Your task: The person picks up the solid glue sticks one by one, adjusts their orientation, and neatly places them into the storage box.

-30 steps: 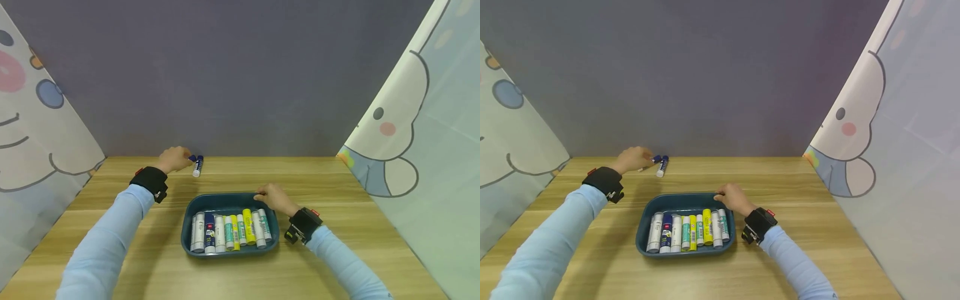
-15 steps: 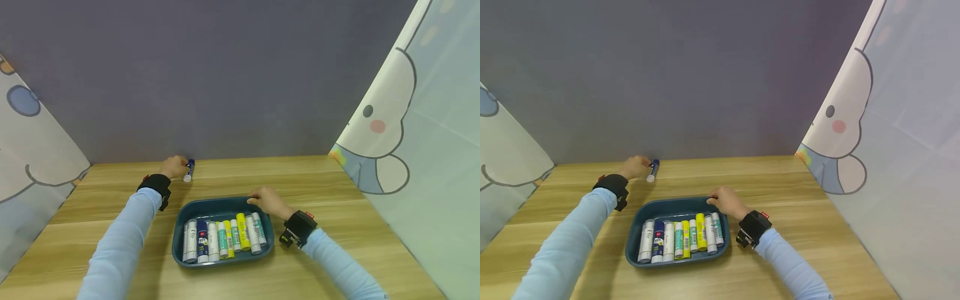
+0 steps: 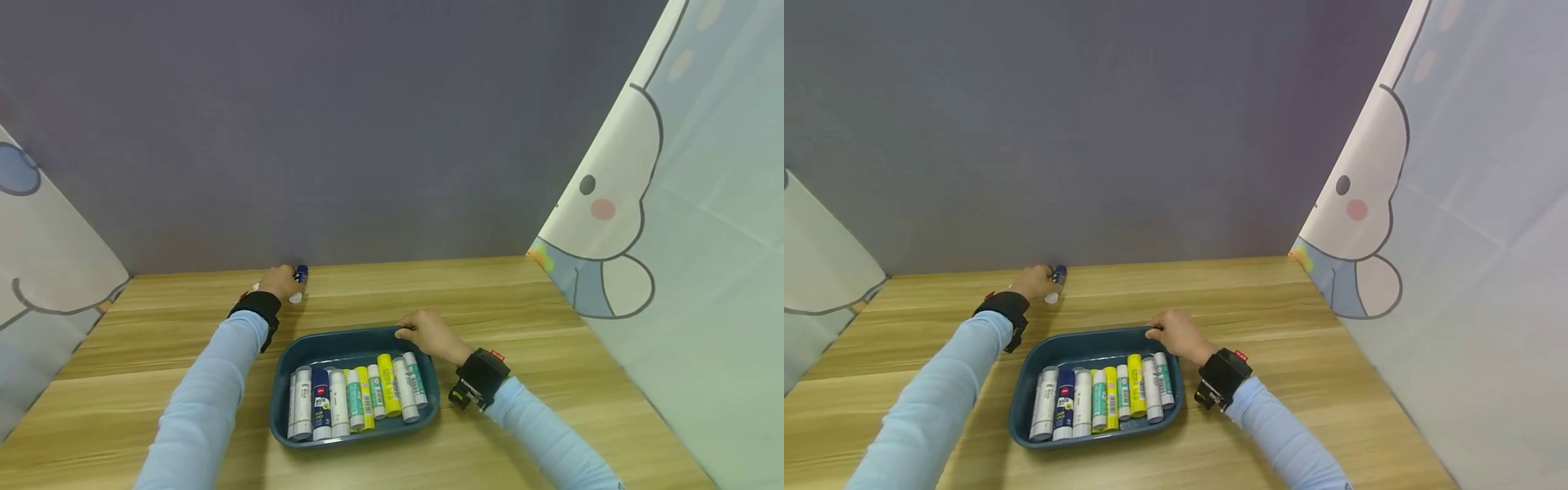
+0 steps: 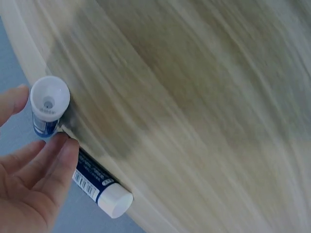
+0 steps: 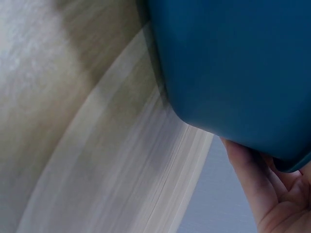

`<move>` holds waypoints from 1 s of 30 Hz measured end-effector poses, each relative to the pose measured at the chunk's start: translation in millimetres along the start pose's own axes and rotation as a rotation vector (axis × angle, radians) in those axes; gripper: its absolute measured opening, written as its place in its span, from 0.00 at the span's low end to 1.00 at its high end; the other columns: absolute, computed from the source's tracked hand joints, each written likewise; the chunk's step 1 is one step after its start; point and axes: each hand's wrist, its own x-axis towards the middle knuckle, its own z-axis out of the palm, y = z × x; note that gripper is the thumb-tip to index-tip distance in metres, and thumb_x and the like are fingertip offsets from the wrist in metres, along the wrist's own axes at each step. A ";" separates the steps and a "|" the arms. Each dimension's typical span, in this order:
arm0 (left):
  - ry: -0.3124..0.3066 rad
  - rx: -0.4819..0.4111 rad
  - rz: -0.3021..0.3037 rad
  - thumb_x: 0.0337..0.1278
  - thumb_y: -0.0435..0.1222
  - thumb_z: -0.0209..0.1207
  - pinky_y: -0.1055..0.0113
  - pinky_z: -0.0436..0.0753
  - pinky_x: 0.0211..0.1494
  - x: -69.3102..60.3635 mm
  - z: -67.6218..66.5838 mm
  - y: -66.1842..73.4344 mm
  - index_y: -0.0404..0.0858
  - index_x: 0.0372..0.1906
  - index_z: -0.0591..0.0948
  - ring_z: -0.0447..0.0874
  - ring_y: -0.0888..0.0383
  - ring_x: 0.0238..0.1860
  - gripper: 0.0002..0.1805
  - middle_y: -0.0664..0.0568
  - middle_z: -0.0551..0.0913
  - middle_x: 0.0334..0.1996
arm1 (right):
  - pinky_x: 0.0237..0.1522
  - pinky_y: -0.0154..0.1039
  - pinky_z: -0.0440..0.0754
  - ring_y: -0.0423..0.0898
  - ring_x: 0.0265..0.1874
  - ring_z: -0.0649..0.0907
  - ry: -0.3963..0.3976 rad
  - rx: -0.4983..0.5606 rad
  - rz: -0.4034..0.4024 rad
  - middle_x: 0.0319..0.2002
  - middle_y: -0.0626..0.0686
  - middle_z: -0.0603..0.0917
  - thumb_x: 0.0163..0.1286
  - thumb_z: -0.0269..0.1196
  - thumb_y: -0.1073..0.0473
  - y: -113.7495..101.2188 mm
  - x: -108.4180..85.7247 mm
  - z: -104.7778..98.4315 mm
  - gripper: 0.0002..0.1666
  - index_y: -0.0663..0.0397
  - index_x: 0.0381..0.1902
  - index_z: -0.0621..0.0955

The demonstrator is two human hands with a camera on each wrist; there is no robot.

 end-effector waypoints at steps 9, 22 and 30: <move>0.007 -0.020 -0.057 0.52 0.43 0.59 0.51 0.76 0.43 6.5 10.0 -1.4 0.21 0.50 0.72 0.76 0.40 0.40 0.30 0.30 0.77 0.44 | 0.24 0.29 0.71 0.36 0.19 0.73 0.001 0.009 -0.002 0.31 0.52 0.84 0.63 0.60 0.60 -1.9 0.8 -0.5 0.09 0.59 0.37 0.84; 0.038 -0.002 -0.050 0.49 0.38 0.57 0.50 0.76 0.43 0.4 5.6 -1.7 0.21 0.48 0.73 0.77 0.39 0.40 0.26 0.29 0.78 0.42 | 0.21 0.27 0.63 0.36 0.15 0.68 -0.010 0.007 0.002 0.25 0.51 0.82 0.63 0.60 0.60 -4.7 4.8 1.2 0.08 0.57 0.35 0.84; 0.035 -0.003 -0.067 0.49 0.39 0.57 0.49 0.76 0.45 0.5 6.0 -5.4 0.21 0.50 0.72 0.77 0.38 0.42 0.28 0.28 0.77 0.44 | 0.21 0.27 0.65 0.36 0.16 0.68 -0.016 0.011 -0.007 0.25 0.52 0.82 0.63 0.60 0.60 -5.8 6.7 -0.5 0.08 0.57 0.35 0.84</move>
